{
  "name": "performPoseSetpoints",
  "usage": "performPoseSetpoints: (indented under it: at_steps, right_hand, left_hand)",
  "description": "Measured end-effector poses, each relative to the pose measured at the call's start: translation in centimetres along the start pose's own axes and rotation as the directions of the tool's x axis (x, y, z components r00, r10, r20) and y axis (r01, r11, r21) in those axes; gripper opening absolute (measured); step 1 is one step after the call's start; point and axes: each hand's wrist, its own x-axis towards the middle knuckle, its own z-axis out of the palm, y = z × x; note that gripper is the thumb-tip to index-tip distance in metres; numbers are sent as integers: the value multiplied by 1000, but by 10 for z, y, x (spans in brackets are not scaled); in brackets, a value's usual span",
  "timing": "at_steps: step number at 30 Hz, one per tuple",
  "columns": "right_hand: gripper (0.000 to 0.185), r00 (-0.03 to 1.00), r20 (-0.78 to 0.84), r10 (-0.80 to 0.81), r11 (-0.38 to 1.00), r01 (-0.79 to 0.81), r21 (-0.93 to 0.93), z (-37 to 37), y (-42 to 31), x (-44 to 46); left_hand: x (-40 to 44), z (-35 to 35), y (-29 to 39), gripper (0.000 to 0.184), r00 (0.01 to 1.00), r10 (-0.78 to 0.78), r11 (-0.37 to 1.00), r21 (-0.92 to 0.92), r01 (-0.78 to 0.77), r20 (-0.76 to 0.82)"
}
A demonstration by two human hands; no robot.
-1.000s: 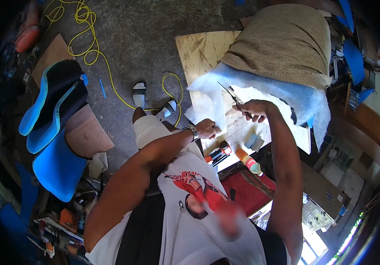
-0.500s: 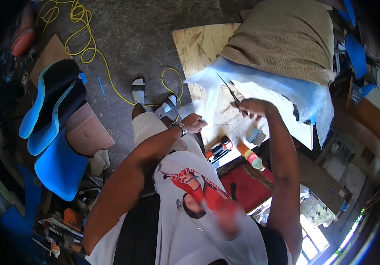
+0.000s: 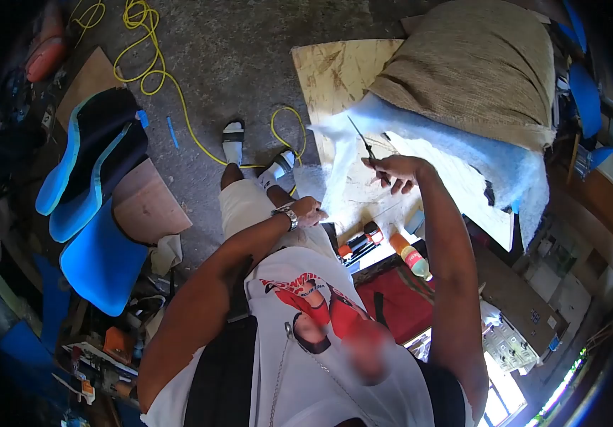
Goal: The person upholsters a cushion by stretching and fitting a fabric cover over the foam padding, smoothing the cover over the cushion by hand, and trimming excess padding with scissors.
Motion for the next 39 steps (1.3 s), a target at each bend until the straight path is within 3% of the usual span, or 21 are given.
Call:
performPoseSetpoints:
  at_steps: [2,3,5,6,8,10,11,15,17,18,20,22,24,26,30,32,33,35,36,37,39]
  right_hand:
    - [63,999,-39,36,998,-34,61,-5,-4,41]
    - [59,989,-134,-64,997,68,24,-3,-5,57]
    - [54,942,-263,-208,978,190,-92,3,-1,85]
    - [54,944,-258,-206,978,189,-88,8,-4,80]
    - [56,983,-143,-118,990,105,-98,15,-5,64]
    - [67,999,-19,26,999,-25,41,22,0,59]
    - [71,998,1,57,997,-57,58,22,1,54]
    - [87,998,39,54,994,-58,90,14,-11,51]
    - [94,998,47,36,994,-40,100,9,-21,64]
    - [89,998,11,59,990,-59,126,10,-27,74]
    - [72,999,-31,27,993,-24,113,11,-34,90]
    - [69,997,-70,-22,997,27,67,19,-40,93]
    - [52,968,-235,-84,996,85,-7,41,-37,108]
    - [48,938,-268,-219,969,177,-175,52,5,187]
    - [45,934,-329,-141,990,127,-65,61,-15,130]
    - [41,906,-413,-91,991,41,-128,69,-26,110]
    - [39,924,-378,-62,994,24,-105,76,-25,114]
    - [43,894,-435,-107,993,113,-12,113,-8,161]
    - [44,838,-520,-164,984,178,-23,138,6,184]
    - [46,840,-489,-237,971,214,-104,158,17,208]
    - [50,801,-564,-199,973,232,-14,201,28,217]
  left_hand:
    - [-3,-3,0,30,994,-28,999,49,23,106]
    - [-18,0,12,35,994,-84,980,185,70,72]
    - [-23,0,3,37,986,-92,976,209,62,137]
    - [-23,0,-1,40,975,-87,968,247,34,206]
    - [-27,4,-6,41,968,95,875,444,-192,231]
    - [-42,-2,21,43,996,-9,840,541,-38,83]
    - [-56,-8,46,43,992,-60,847,532,-8,109]
    - [-60,-11,33,37,990,-65,665,744,-54,129]
    - [-66,-6,15,25,998,42,543,837,-64,49]
    - [-72,-3,12,22,995,99,479,876,-63,17]
    - [-80,-6,7,18,993,119,492,867,-71,13]
    - [-79,-9,-2,18,995,-72,521,853,-24,72]
    - [-96,-12,13,19,989,-119,510,860,-12,85]
    - [-108,-21,35,20,985,-145,484,875,-16,98]
    - [-121,-43,49,25,965,-174,424,899,-108,198]
    - [-124,-64,33,34,981,-150,556,831,-16,119]
    - [-123,-83,17,34,980,-163,524,851,-10,112]
    - [-133,-140,-8,42,977,27,762,637,117,-211]
    - [-152,-167,4,45,932,45,906,408,114,-361]
    - [-167,-198,3,42,840,-11,933,297,204,-543]
    - [-206,-270,2,40,598,-107,929,134,344,-794]
